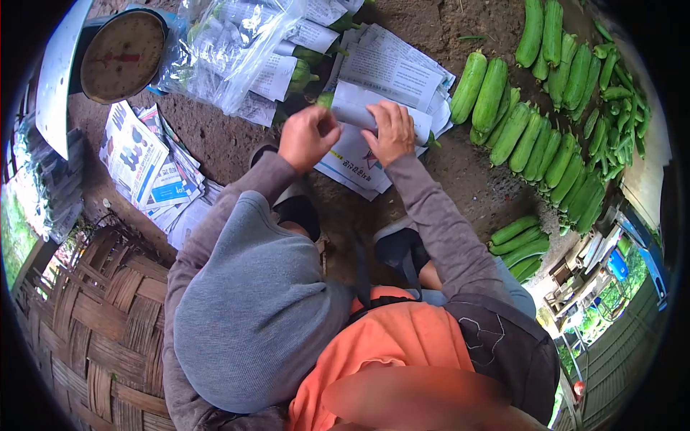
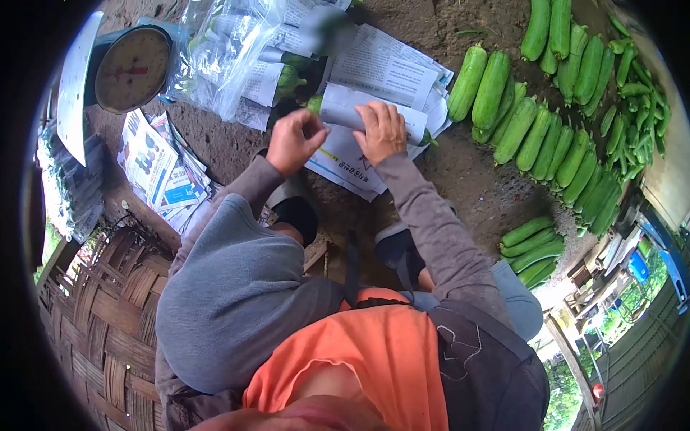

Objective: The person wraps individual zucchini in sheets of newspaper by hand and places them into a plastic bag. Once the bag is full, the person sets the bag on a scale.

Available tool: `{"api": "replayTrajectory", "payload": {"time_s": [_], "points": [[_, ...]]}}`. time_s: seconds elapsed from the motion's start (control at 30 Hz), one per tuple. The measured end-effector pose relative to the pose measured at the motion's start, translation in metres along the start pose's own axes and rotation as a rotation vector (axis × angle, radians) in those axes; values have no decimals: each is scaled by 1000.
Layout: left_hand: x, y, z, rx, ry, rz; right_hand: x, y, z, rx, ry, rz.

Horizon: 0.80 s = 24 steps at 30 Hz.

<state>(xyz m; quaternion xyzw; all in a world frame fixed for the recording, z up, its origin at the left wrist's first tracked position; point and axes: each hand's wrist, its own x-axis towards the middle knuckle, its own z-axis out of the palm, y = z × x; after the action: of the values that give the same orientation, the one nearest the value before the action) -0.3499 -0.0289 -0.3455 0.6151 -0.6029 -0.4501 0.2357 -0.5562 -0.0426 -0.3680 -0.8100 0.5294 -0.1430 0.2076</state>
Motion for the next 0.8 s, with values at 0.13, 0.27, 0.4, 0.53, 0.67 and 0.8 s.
{"api": "replayTrajectory", "payload": {"time_s": [0.13, 0.27, 0.4, 0.53, 0.67, 0.8], "points": [[-17, -32, 39, -692, -308, -457, 17, 9, -3, 6, -74, -22], [-4, -20, 42, -1025, -472, -625, 14, 8, 2, 194, -81, -32], [-14, -18, 52, -1340, -313, -598, -10, -3, 5, 580, -184, 229], [-17, -19, 44, -1346, -291, -520, -35, -19, 6, 1050, -304, 508], [-12, 1, 28, -1365, -234, -473, -44, -17, 0, 961, -18, 560], [-3, 6, 16, -1348, -249, -455, -30, -14, -11, 924, 210, 550]]}}
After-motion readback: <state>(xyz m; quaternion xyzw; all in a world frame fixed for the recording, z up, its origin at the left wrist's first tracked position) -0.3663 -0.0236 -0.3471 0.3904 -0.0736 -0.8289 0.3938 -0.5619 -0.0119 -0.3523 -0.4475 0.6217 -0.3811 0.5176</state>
